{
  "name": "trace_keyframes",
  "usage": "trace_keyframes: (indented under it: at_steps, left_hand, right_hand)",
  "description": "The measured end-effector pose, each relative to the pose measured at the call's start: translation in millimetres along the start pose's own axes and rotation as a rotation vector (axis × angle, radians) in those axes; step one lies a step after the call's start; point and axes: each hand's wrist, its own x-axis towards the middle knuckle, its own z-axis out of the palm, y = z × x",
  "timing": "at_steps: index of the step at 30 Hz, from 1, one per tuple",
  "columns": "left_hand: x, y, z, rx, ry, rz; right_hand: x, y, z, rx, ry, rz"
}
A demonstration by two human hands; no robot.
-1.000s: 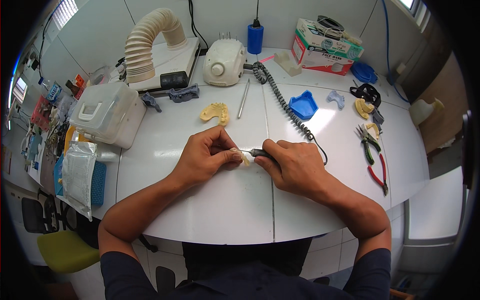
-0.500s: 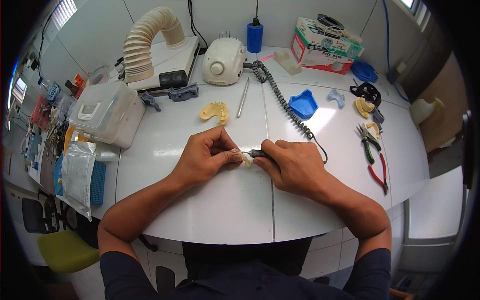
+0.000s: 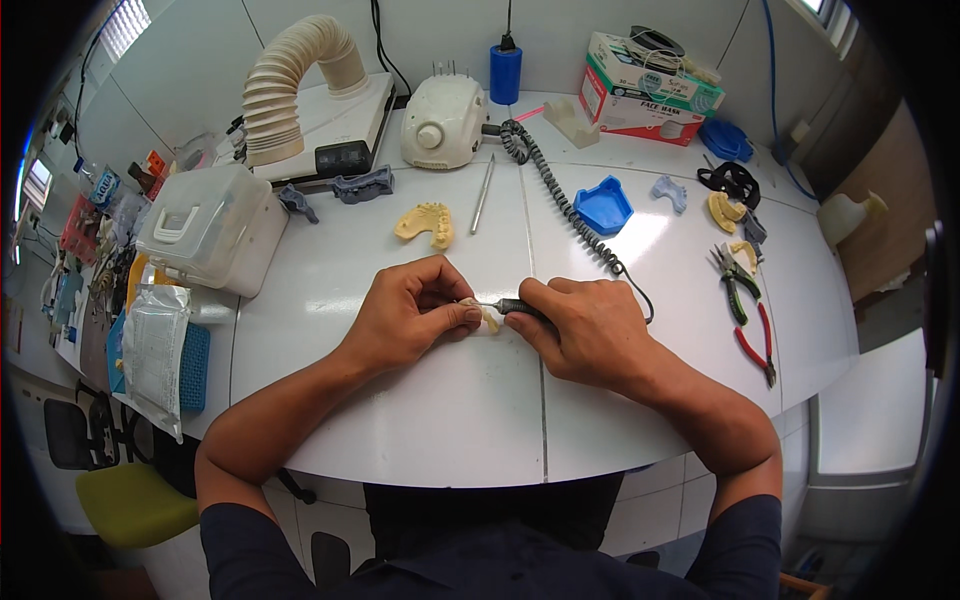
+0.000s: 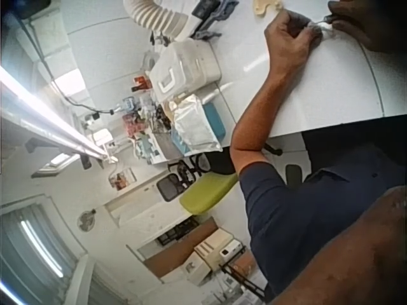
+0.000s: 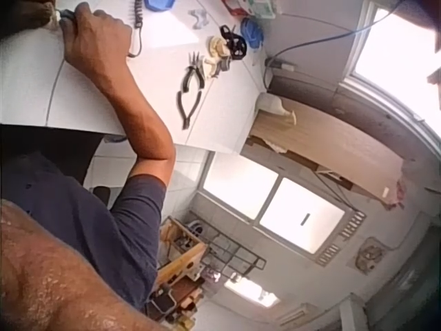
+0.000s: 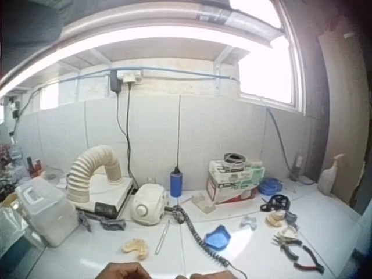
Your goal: Trimming and shaping a dental bridge using a rotary handpiece tool.
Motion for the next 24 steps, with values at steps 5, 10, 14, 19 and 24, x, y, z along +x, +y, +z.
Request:
trace_keyframes:
  at_steps: [5, 10, 14, 19, 24]
  left_hand:
    - [-0.1, -0.4, 0.3, -0.048, 0.007, -0.019]
    - [-1.6, 0.0, -0.7, -0.029, -0.01, -0.015]
    - [-1.2, 1.4, 2.2, -0.053, 0.037, -0.035]
    - [-0.6, -0.7, -1.5, -0.005, 0.031, -0.022]
    - [-0.2, 0.2, -1.5, 0.021, 0.082, -0.02]
  right_hand:
    - [-0.1, 2.4, -0.2, 0.017, 0.009, -0.006]
    - [-0.1, -0.7, -1.6, 0.023, 0.001, 0.009]
    - [0.1, 1.6, -1.8, 0.033, -0.001, 0.032]
    - [0.0, 2.1, -1.1, 0.046, -0.004, 0.04]
    - [-1.3, 1.4, 0.5, 0.042, 0.0, 0.061]
